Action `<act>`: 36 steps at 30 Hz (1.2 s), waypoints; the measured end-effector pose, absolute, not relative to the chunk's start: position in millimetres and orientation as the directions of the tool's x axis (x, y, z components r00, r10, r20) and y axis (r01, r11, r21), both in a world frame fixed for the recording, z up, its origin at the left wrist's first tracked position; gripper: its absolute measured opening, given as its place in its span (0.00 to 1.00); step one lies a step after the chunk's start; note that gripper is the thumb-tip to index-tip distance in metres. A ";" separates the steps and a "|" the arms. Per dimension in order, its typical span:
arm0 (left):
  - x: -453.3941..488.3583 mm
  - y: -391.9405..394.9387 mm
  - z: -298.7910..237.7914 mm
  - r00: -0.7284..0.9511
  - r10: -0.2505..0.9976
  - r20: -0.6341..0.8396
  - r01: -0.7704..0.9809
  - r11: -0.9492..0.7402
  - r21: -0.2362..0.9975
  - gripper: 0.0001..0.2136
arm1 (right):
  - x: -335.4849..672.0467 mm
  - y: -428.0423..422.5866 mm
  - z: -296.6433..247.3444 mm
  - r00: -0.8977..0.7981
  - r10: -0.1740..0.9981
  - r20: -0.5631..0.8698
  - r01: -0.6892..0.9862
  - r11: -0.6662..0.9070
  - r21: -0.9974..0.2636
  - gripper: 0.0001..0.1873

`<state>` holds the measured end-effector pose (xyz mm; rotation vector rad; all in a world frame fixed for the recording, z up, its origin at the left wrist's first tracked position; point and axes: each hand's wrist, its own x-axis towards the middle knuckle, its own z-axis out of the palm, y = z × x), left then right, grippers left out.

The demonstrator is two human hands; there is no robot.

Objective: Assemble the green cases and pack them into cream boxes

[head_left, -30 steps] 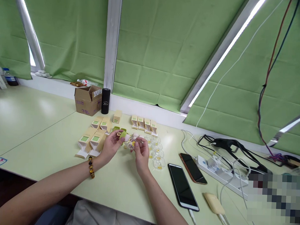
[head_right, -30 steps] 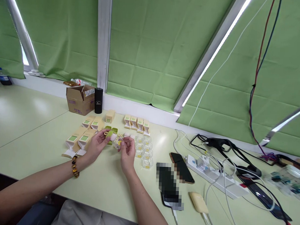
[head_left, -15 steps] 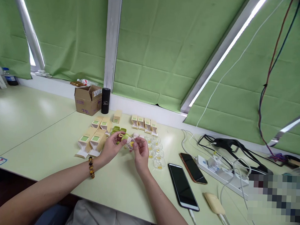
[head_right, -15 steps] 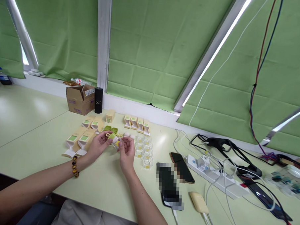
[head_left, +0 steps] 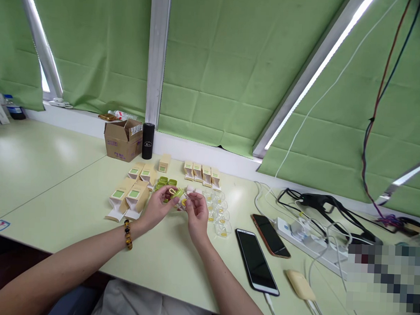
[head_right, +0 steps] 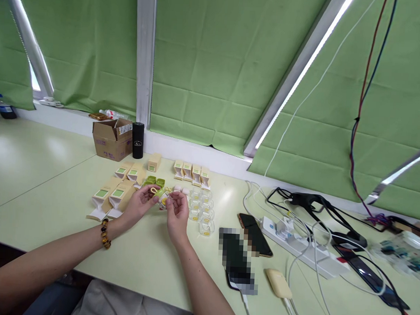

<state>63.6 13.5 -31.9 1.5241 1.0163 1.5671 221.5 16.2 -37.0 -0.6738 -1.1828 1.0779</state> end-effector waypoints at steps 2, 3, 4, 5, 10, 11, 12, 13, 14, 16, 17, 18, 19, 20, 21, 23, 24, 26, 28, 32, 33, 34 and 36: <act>63.8 12.2 -31.2 -0.032 0.899 0.436 0.016 -0.436 0.900 0.21 | 221.9 16.8 -37.4 0.015 0.921 0.388 -0.299 0.375 -0.878 0.20; 63.9 11.5 -30.6 -0.027 0.899 0.437 0.006 -0.437 0.900 0.21 | 222.2 17.2 -37.6 0.016 0.922 0.387 -0.298 0.374 -0.878 0.20; 64.1 10.8 -29.8 -0.028 0.899 0.438 -0.006 -0.438 0.899 0.21 | 222.4 17.8 -37.9 0.017 0.922 0.387 -0.300 0.374 -0.878 0.20; 64.3 10.1 -28.9 -0.035 0.899 0.438 -0.018 -0.438 0.899 0.21 | 222.7 18.4 -38.3 0.018 0.922 0.387 -0.304 0.373 -0.877 0.20; 64.5 8.3 -25.8 -0.085 0.903 0.422 -0.060 -0.427 0.902 0.20 | 224.2 23.0 -42.4 0.041 0.930 0.365 -0.329 0.357 -0.874 0.20; 64.3 8.6 -26.4 -0.087 0.902 0.423 -0.055 -0.429 0.902 0.20 | 224.4 23.8 -43.2 0.044 0.933 0.357 -0.340 0.350 -0.873 0.20; 64.2 9.1 -27.5 -0.087 0.899 0.429 -0.046 -0.434 0.900 0.20 | 224.7 24.5 -43.9 0.046 0.936 0.350 -0.354 0.343 -0.870 0.20; 64.1 9.7 -28.8 -0.085 0.895 0.439 -0.034 -0.442 0.896 0.20 | 224.9 25.0 -44.4 0.048 0.938 0.344 -0.368 0.336 -0.867 0.20; 64.1 10.3 -30.4 -0.079 0.889 0.451 -0.021 -0.453 0.891 0.20 | 225.1 25.3 -44.7 0.048 0.940 0.337 -0.382 0.329 -0.864 0.21; 64.6 10.5 -32.8 -0.066 0.876 0.478 0.014 -0.479 0.878 0.20 | 225.5 25.3 -44.5 0.048 0.945 0.324 -0.406 0.315 -0.858 0.21; 65.2 10.0 -33.4 -0.062 0.868 0.493 0.033 -0.492 0.870 0.20 | 225.6 25.2 -44.0 0.046 0.947 0.317 -0.419 0.306 -0.855 0.21; 66.0 8.9 -33.4 -0.058 0.861 0.505 0.054 -0.503 0.863 0.20 | 225.7 24.9 -43.4 0.043 0.950 0.309 -0.436 0.296 -0.850 0.22; 67.0 7.5 -32.8 -0.052 0.857 0.513 0.074 -0.509 0.857 0.21 | 225.8 24.5 -42.8 0.039 0.953 0.302 -0.456 0.286 -0.843 0.22; 68.0 5.6 -31.7 -0.045 0.854 0.518 0.092 -0.513 0.854 0.22 | 225.9 24.2 -42.0 0.034 0.955 0.295 -0.477 0.275 -0.835 0.22; 69.1 3.6 -30.3 -0.036 0.855 0.518 0.110 -0.512 0.852 0.22 | 225.9 23.8 -41.3 0.028 0.957 0.290 -0.497 0.265 -0.826 0.22; 70.8 -0.3 -27.3 -0.018 0.860 0.511 0.143 -0.503 0.852 0.23 | 226.1 23.0 -39.9 0.009 0.958 0.286 -0.533 0.247 -0.809 0.22; 71.5 -1.9 -25.9 -0.013 0.862 0.507 0.158 -0.499 0.852 0.23 | 226.1 22.7 -39.3 0.000 0.958 0.286 -0.545 0.240 -0.804 0.22; 72.1 -3.7 -24.4 -0.008 0.864 0.503 0.181 -0.493 0.851 0.23 | 226.2 21.9 -38.4 -0.012 0.957 0.288 -0.553 0.234 -0.799 0.23; 72.3 -3.9 -24.3 -0.007 0.865 0.501 0.191 -0.491 0.850 0.23 | 225.9 21.2 -37.9 -0.013 0.957 0.288 -0.549 0.234 -0.802 0.24; 72.1 -2.8 -26.4 -0.023 0.862 0.506 0.190 -0.493 0.849 0.25 | 224.2 20.0 -37.1 -0.018 0.957 0.288 -0.550 0.231 -0.802 0.25; 72.1 -2.6 -26.9 -0.025 0.861 0.508 0.193 -0.494 0.848 0.25 | 223.7 19.6 -36.8 -0.019 0.957 0.288 -0.551 0.231 -0.802 0.25; 72.1 -2.6 -27.4 -0.024 0.860 0.510 0.198 -0.496 0.846 0.25 | 223.1 19.1 -36.6 -0.019 0.957 0.288 -0.550 0.231 -0.803 0.26; 72.1 -2.6 -27.9 -0.017 0.856 0.517 0.209 -0.503 0.839 0.25 | 222.3 17.9 -36.1 -0.017 0.956 0.291 -0.545 0.235 -0.805 0.25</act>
